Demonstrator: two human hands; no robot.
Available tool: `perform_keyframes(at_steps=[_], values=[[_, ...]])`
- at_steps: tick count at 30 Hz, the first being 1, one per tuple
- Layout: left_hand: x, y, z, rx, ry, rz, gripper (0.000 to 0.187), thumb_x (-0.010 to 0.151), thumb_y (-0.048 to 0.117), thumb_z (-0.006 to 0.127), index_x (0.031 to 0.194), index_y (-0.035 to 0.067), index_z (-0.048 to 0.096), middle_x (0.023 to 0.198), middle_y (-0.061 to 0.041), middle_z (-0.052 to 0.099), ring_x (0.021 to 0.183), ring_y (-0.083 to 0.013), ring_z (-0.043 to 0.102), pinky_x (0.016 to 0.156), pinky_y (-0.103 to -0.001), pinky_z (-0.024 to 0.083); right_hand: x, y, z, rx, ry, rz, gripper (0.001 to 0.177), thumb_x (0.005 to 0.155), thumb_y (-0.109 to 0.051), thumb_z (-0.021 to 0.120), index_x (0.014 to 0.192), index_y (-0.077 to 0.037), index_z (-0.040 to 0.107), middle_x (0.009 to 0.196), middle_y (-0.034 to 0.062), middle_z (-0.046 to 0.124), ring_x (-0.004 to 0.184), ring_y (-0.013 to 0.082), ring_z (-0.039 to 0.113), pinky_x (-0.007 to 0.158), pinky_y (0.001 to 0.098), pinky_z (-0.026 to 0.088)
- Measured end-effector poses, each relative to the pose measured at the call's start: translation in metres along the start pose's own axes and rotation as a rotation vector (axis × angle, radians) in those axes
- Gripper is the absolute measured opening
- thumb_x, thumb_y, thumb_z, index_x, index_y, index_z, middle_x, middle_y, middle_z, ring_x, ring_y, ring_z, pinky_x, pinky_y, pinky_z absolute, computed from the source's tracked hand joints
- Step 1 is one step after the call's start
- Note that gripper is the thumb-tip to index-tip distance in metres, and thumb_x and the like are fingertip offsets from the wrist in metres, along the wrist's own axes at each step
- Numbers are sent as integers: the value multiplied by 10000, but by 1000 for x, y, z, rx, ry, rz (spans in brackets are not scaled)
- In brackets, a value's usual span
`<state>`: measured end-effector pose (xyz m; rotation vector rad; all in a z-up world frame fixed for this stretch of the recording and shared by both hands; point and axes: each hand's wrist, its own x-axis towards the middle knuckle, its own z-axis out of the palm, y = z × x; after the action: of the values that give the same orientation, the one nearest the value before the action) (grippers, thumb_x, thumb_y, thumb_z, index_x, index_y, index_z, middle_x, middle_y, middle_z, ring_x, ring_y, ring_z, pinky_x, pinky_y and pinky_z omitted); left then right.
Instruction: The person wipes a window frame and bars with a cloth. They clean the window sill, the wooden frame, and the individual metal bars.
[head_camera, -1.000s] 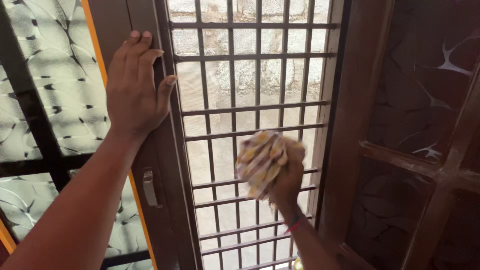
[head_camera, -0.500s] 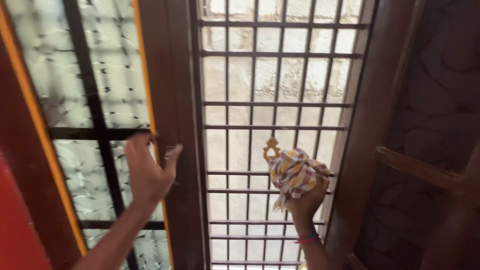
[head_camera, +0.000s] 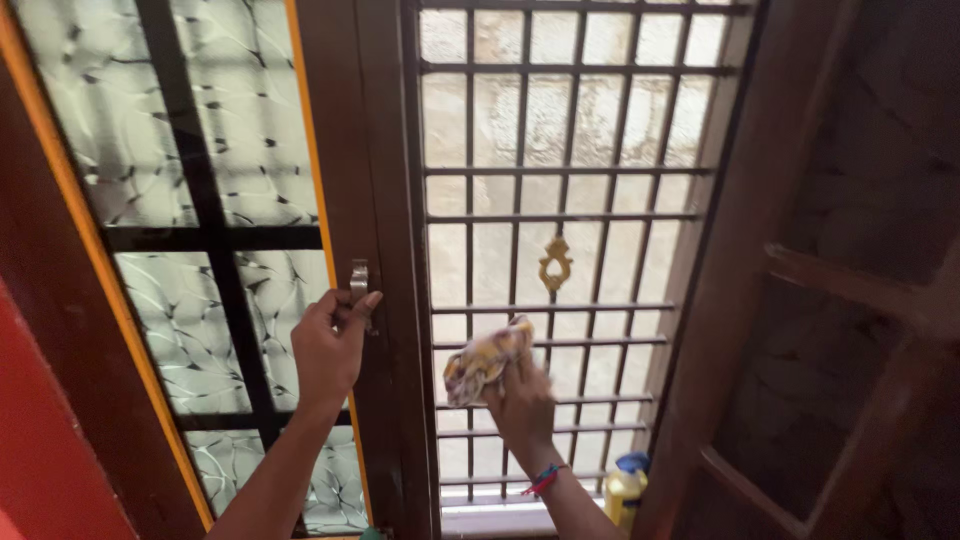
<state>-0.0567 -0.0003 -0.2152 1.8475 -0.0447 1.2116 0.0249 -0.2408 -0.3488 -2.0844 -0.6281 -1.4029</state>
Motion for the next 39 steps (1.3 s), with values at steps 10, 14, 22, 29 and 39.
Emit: perform_keyframes(at_steps=[10, 14, 22, 29, 39], values=[[4, -5, -8, -39, -49, -6, 325, 913, 340, 791, 917, 22, 727, 688, -71, 632, 585, -148, 576, 541, -328, 455, 80, 43, -59, 79, 460, 274, 289, 991, -216, 579, 1096, 50, 541, 1106, 255, 536, 943, 390, 591, 804, 490, 485], [9, -4, -11, -46, -83, 7, 293, 912, 296, 799, 929, 16, 716, 693, -75, 687, 586, -146, 621, 559, -318, 474, 66, 44, -47, -260, 379, 3, 391, 978, -166, 646, 1265, 87, 565, 1224, 300, 548, 1119, 476, 573, 915, 507, 503], [-61, -65, -46, -143, 80, 259, 178, 994, 152, 720, 1093, 7, 694, 997, -106, 707, 886, -204, 688, 796, -318, 532, -49, 6, -39, 122, 250, 370, 194, 884, -106, 659, 1042, 7, 649, 928, 184, 668, 863, 357, 623, 803, 454, 511], [-258, -150, -59, -62, -254, -557, 806, 704, 414, 882, 1293, 3, 517, 1183, -145, 604, 1070, -260, 652, 886, -389, 574, -192, -33, -9, 786, 14, 504, 286, 896, -119, 641, 1158, -3, 633, 1123, 161, 643, 1046, 248, 636, 927, 374, 511], [-305, -207, -31, 205, -381, -482, 613, 797, 267, 820, 1337, 110, 576, 1261, -106, 651, 1154, -320, 663, 955, -437, 538, -315, -24, 47, -20, -778, 612, 448, 736, -101, 734, 1184, -105, 722, 1439, 125, 484, 1164, 359, 613, 979, 450, 528]])
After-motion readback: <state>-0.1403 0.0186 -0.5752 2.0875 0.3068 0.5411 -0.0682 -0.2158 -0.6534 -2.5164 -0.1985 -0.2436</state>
